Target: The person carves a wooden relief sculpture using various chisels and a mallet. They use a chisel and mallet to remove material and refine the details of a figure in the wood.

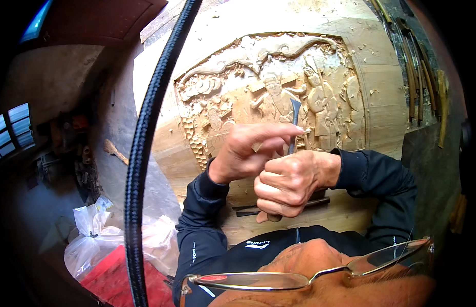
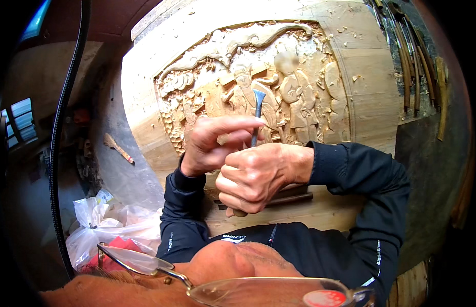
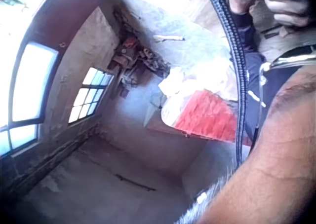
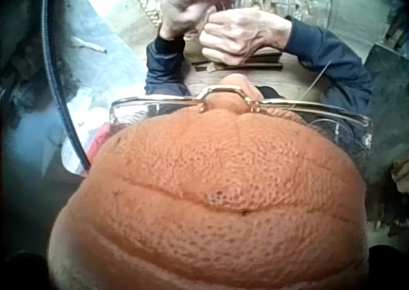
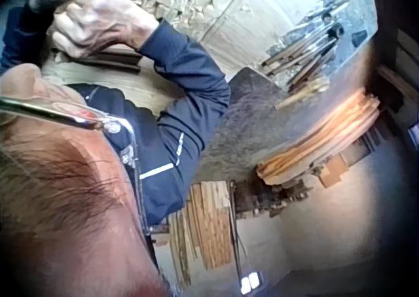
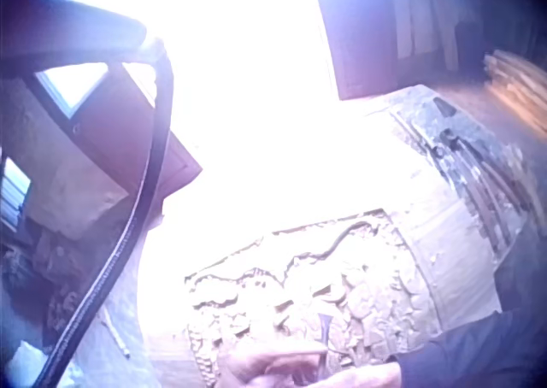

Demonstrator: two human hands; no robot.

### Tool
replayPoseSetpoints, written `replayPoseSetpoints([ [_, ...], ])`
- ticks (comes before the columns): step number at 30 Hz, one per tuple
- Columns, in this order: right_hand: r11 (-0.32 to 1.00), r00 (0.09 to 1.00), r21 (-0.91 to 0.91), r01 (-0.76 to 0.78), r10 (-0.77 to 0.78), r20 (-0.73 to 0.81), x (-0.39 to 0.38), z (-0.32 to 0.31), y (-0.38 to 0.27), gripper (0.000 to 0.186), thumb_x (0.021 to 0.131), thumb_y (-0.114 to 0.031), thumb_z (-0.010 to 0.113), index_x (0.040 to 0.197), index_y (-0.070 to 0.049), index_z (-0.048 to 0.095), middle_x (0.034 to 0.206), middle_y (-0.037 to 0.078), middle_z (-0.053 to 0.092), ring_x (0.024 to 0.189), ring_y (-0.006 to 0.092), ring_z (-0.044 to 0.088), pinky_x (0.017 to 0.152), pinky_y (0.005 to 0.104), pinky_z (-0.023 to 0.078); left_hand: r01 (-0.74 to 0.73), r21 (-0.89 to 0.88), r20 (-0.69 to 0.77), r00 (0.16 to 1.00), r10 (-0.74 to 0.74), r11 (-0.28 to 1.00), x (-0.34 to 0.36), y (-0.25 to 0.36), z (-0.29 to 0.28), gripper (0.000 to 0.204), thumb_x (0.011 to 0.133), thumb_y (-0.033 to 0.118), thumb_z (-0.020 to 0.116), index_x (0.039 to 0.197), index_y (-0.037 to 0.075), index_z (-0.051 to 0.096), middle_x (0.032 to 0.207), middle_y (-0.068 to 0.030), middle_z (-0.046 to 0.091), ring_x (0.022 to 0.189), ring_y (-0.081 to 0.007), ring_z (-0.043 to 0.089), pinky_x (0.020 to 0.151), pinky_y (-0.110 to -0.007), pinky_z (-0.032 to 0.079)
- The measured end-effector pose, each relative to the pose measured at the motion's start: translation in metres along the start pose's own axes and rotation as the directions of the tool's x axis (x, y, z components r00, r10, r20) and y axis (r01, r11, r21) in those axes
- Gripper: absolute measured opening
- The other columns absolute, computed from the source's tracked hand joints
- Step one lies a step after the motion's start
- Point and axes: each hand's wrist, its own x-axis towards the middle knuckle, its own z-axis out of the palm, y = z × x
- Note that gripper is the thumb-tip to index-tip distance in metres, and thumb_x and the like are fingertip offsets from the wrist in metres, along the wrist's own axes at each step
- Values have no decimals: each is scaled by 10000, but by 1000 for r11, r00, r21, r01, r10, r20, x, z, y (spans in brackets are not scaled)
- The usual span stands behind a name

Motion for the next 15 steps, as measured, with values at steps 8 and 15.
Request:
replayPoseSetpoints([
  [8,877,937,-338,-342,343,-58,4,-49,-37,503,1073,-502,657,823,-67,631,972,141,793,822,261,776,762,353,632,-444,776,102,789,606,448,28,-22,16,308,876,88,748,1168,-5,730,870,-65,650,660,-170,650,542,-318,529],
  [15,397,485,-348,-849,848,-216,-7,-35,-87,506,832,14,827,1326,56,729,1100,238,780,774,281,771,669,334,597,-254,930,51,803,594,265,26,-30,15,265,878,121,761,1133,60,720,780,-24,530,618,-157,563,514,-316,453],
])
